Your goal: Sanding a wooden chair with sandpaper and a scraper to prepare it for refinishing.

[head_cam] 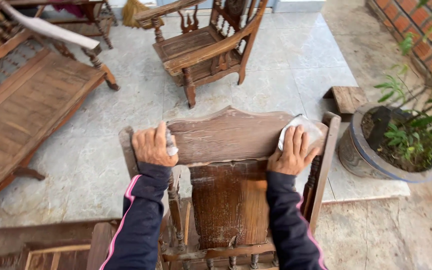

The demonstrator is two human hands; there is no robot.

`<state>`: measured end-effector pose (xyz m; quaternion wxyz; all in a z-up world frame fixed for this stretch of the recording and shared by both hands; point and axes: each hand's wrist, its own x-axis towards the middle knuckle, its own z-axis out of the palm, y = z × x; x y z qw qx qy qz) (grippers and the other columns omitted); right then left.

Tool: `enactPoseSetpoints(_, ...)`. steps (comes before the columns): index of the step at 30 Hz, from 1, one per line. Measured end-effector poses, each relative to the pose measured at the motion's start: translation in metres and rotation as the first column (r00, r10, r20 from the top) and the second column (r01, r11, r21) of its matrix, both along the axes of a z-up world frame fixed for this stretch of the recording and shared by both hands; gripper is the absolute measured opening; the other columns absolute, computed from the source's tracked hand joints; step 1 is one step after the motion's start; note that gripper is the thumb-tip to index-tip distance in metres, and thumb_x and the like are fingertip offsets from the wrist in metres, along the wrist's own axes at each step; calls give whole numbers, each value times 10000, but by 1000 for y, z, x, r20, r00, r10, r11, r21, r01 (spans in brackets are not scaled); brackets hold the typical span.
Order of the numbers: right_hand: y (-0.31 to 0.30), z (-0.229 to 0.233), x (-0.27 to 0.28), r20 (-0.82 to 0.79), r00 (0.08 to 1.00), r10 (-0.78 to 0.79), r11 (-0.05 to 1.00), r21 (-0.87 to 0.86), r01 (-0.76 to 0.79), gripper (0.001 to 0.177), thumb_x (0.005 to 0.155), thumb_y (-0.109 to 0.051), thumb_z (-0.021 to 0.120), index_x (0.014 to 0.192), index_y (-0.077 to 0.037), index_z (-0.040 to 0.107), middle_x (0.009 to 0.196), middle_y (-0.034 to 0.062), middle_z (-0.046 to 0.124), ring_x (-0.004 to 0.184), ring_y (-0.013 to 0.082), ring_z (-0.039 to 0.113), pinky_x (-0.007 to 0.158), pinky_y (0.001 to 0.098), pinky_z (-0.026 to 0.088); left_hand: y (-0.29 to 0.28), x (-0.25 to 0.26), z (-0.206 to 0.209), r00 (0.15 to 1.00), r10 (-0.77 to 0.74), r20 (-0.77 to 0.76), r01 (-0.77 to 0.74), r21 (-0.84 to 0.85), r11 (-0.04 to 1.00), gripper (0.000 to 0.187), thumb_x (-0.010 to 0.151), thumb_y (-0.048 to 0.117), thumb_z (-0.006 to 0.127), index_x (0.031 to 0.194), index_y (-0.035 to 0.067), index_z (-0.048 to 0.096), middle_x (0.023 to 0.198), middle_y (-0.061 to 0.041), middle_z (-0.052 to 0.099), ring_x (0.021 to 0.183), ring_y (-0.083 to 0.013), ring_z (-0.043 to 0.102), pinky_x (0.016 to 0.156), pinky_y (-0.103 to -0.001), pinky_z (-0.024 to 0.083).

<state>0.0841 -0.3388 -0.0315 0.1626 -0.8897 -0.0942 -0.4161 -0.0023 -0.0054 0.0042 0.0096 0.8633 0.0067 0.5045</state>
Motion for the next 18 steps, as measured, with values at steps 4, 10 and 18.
enactPoseSetpoints(4, 102, -22, -26, 138, 946, 294, 954, 22, -300, 772, 758, 124, 534, 1499, -92, 536, 1589, 144, 473, 1524, 291, 390, 1279, 616, 186, 7, 1, -6, 1000, -4, 10, 4, -14, 1000, 471, 914, 212, 661, 1323, -15, 609, 990, -175, 599, 972, -364, 584, 988, -536, 428)
enactPoseSetpoints(10, 62, 8, -19, 25, 927, 374, 864, -374, -338, 774, 814, 80, 551, 1518, -241, 527, 1620, -2, 436, 1517, 140, 369, 1276, 609, 178, 5, -1, 0, 996, -92, -23, 90, -56, 994, 578, 832, 213, 663, 1360, -2, 568, 1000, -161, 594, 978, -361, 578, 1018, -528, 420)
enactPoseSetpoints(18, 58, -16, 7, 8, 944, 329, 944, -33, -328, 651, 872, 57, 516, 1520, -4, 502, 1592, 215, 474, 1528, 350, 402, 1300, 556, 53, 4, 1, -6, 997, -56, -54, 53, -68, 996, 636, 798, 192, 690, 1395, 10, 568, 1027, -131, 596, 1029, -339, 570, 1096, -539, 394)
